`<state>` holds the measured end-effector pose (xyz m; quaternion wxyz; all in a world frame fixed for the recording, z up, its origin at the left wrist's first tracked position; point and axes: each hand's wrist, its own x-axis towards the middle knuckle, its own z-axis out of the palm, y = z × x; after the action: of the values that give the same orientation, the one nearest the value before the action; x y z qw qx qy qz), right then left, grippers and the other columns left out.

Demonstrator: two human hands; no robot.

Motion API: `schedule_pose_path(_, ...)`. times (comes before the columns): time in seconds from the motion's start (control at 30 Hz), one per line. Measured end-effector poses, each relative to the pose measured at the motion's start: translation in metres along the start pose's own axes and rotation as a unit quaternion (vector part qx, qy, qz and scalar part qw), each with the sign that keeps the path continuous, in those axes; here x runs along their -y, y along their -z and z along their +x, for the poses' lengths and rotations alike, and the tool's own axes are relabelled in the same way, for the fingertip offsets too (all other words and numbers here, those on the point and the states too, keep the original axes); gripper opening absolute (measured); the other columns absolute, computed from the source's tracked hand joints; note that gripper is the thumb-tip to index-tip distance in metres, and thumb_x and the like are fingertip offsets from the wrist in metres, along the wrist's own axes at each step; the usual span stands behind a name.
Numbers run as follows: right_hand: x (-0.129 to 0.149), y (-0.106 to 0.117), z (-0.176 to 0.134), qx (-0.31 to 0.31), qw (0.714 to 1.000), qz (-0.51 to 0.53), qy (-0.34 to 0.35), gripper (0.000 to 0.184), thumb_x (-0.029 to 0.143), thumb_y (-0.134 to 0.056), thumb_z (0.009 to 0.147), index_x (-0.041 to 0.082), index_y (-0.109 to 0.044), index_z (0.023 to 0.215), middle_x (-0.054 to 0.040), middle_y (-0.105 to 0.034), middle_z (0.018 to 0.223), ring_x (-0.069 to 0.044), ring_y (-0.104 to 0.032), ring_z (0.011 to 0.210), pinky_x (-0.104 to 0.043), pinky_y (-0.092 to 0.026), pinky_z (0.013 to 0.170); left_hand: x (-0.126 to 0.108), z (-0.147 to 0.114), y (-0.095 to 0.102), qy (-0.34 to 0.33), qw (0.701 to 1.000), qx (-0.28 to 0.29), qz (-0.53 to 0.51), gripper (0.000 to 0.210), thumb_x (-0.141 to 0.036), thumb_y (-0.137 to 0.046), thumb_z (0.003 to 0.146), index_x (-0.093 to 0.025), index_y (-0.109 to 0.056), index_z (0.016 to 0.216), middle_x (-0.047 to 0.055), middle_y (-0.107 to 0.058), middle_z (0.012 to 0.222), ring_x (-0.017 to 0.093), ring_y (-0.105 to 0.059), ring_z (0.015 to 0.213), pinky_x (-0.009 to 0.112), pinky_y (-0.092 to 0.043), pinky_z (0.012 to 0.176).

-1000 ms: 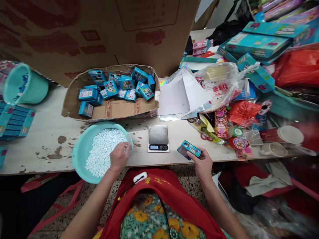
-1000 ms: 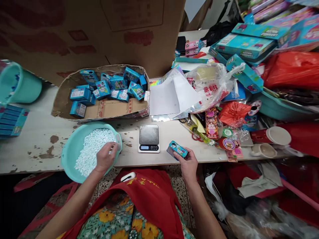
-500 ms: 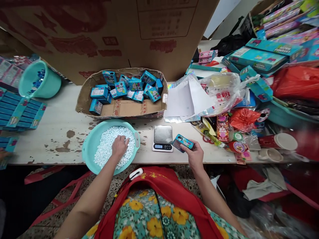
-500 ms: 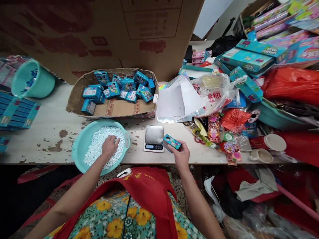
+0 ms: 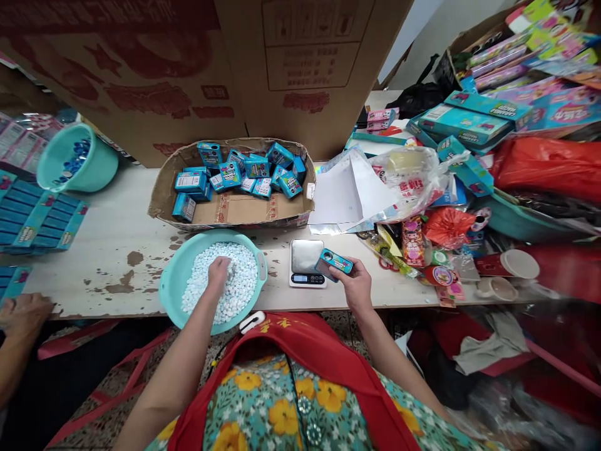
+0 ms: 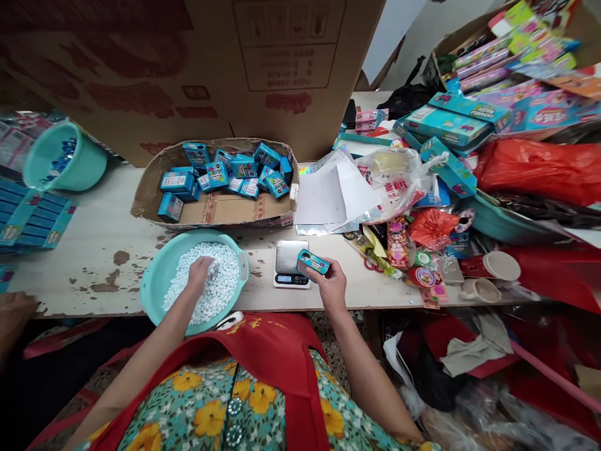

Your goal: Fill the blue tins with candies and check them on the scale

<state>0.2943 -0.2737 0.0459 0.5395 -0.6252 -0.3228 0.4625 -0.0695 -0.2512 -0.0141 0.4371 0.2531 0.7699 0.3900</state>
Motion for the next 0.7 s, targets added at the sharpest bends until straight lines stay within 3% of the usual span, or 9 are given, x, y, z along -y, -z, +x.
schedule_pose_path(0.17,-0.002,0.002,0.005,-0.005,1.000,-0.005,-0.003,0.048,0.034,-0.084,0.052,0.019,-0.062,0.092,0.0002,-0.067,0.081,-0.017,-0.061,0.073,-0.033,-0.050,0.070,-0.009,-0.001,0.017,0.089,0.972,0.033,-0.214,0.022,-0.040,-0.053,0.074,-0.019,-0.045,0.074,-0.001,-0.047,0.062,0.011,-0.048,0.051,0.019,-0.035,0.043)
schedule_pose_path(0.3,-0.005,-0.001,0.007,0.006,1.000,-0.015,-0.001,0.047,0.034,-0.083,0.053,0.019,-0.061,0.091,-0.0007,-0.067,0.083,-0.018,-0.061,0.076,-0.034,-0.050,0.072,-0.014,-0.001,0.019,0.146,0.933,0.063,-0.322,0.023,-0.033,-0.054,0.076,-0.020,-0.037,0.068,-0.004,-0.041,0.056,0.007,-0.041,0.043,0.016,-0.030,0.037)
schedule_pose_path(0.47,-0.007,-0.007,0.012,0.026,0.999,-0.024,0.001,0.047,0.036,-0.083,0.053,0.020,-0.061,0.091,-0.0006,-0.066,0.084,-0.018,-0.061,0.077,-0.035,-0.051,0.072,-0.015,-0.002,0.011,0.180,0.893,0.085,-0.404,0.008,-0.022,-0.053,0.076,-0.019,-0.046,0.074,-0.002,-0.046,0.062,0.007,-0.045,0.046,0.015,-0.034,0.037)
schedule_pose_path(0.7,-0.004,-0.014,0.018,0.042,0.999,-0.018,-0.005,0.046,0.037,-0.083,0.052,0.021,-0.060,0.089,0.0007,-0.066,0.080,-0.018,-0.061,0.073,-0.035,-0.051,0.072,-0.019,-0.006,0.005,0.211,0.868,0.085,-0.441,0.017,-0.024,-0.055,0.082,-0.019,-0.042,0.073,-0.002,-0.045,0.063,0.006,-0.045,0.047,0.014,-0.036,0.038)
